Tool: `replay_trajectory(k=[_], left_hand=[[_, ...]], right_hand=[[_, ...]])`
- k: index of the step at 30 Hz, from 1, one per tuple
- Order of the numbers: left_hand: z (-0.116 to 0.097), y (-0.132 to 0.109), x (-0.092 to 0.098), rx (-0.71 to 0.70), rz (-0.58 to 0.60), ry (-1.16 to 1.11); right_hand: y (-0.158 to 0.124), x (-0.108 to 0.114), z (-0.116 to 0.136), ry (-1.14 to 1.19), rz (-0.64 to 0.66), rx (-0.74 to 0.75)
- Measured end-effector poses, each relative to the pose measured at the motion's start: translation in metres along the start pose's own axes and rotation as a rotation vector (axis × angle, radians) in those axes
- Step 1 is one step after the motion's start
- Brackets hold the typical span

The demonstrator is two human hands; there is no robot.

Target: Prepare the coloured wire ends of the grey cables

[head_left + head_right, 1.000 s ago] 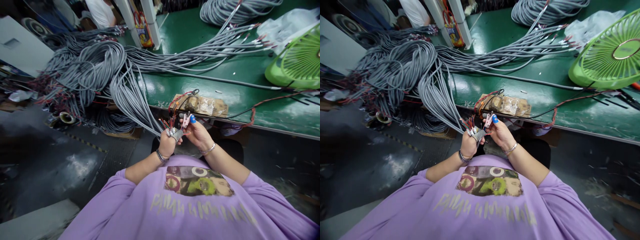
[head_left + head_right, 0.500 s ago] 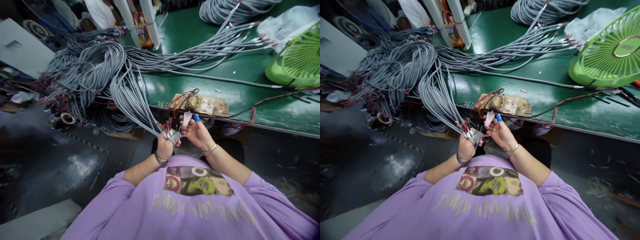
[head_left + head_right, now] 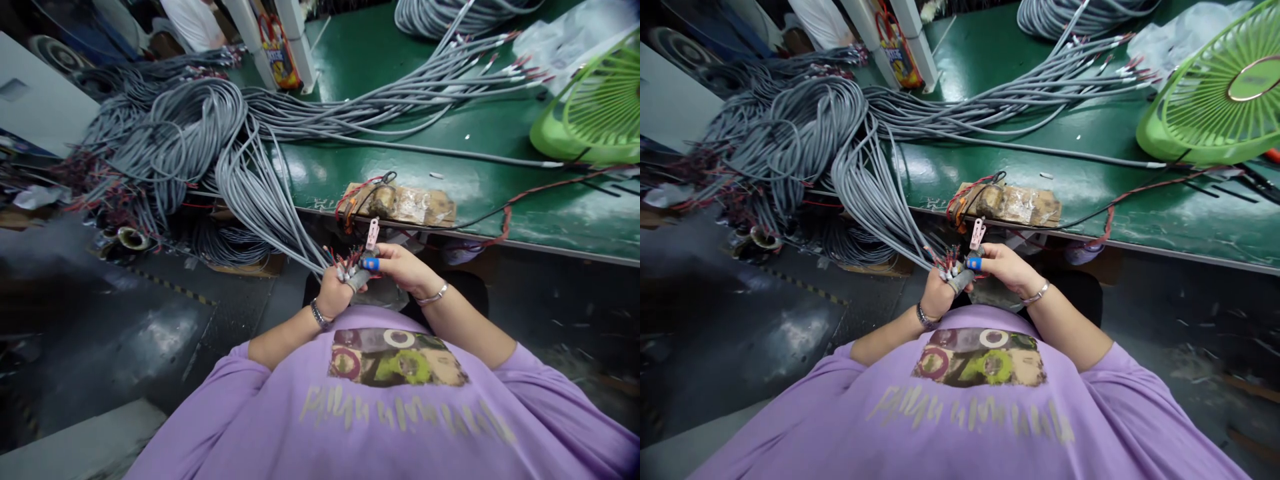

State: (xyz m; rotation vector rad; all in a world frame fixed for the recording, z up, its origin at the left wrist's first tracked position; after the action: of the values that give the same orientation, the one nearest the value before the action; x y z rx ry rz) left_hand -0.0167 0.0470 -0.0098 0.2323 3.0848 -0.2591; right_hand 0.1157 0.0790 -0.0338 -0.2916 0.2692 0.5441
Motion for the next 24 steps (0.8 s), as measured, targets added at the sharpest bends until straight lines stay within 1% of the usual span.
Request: replay_trajectory(k=[2, 5, 6, 8, 10, 12, 15, 16, 17, 18, 20, 21, 24], left_hand=[[-0.001, 0.003, -0.002, 0.054, 0.090, 0.047], [0.004, 0.006, -0.002, 0.168, 0.225, 0.110], [0.005, 0.008, -0.002, 0.183, 0.248, 0.120], [0.006, 0.010, 0.002, 0.178, 0.224, 0.109], [0.007, 0.012, 0.007, 0.154, 0.126, 0.060], [0.009, 0.013, 0.011, 0.135, 0.016, -0.026], [0.012, 0.013, 0.014, 0.099, -0.071, -0.118], [0.013, 0.013, 0.014, 0.089, -0.076, -0.125], [0.013, 0.013, 0.014, 0.082, -0.071, -0.123], [0.013, 0.014, 0.014, 0.082, -0.056, -0.118], [0.012, 0.013, 0.013, 0.096, -0.007, -0.107], [0.011, 0.013, 0.013, 0.107, 0.027, -0.097], [0.010, 0.010, 0.013, 0.118, 0.130, -0.035]], right_hand=[[-0.002, -0.002, 0.003, -0.102, 0.015, 0.037], [-0.005, -0.004, 0.009, -0.270, 0.023, 0.125], [-0.005, -0.004, 0.012, -0.308, 0.013, 0.156], [-0.006, -0.001, 0.015, -0.326, -0.041, 0.189], [-0.007, 0.005, 0.015, -0.283, -0.131, 0.184], [-0.008, 0.010, 0.011, -0.230, -0.200, 0.143], [-0.009, 0.007, -0.001, -0.157, -0.190, 0.056], [-0.009, 0.005, -0.005, -0.135, -0.200, 0.053], [-0.010, 0.004, -0.006, -0.112, -0.245, 0.074], [-0.010, 0.002, -0.007, -0.088, -0.299, 0.105], [-0.010, -0.003, -0.007, -0.061, -0.334, 0.155], [-0.010, -0.007, -0.006, -0.054, -0.328, 0.166], [-0.007, -0.016, -0.002, -0.042, -0.249, 0.139]])
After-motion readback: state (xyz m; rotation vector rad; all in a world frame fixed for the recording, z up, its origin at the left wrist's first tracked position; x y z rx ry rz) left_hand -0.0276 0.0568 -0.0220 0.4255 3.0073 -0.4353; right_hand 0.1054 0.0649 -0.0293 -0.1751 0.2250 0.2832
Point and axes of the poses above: each hand's wrist, its own y-axis towards the middle knuckle, its own x-axis out of the back of the hand, z = x × y, the point moved 5 cm from there along y, towards the middle knuckle, and after that the axes turned 9 degrees about -y, right-handed, at the moved point
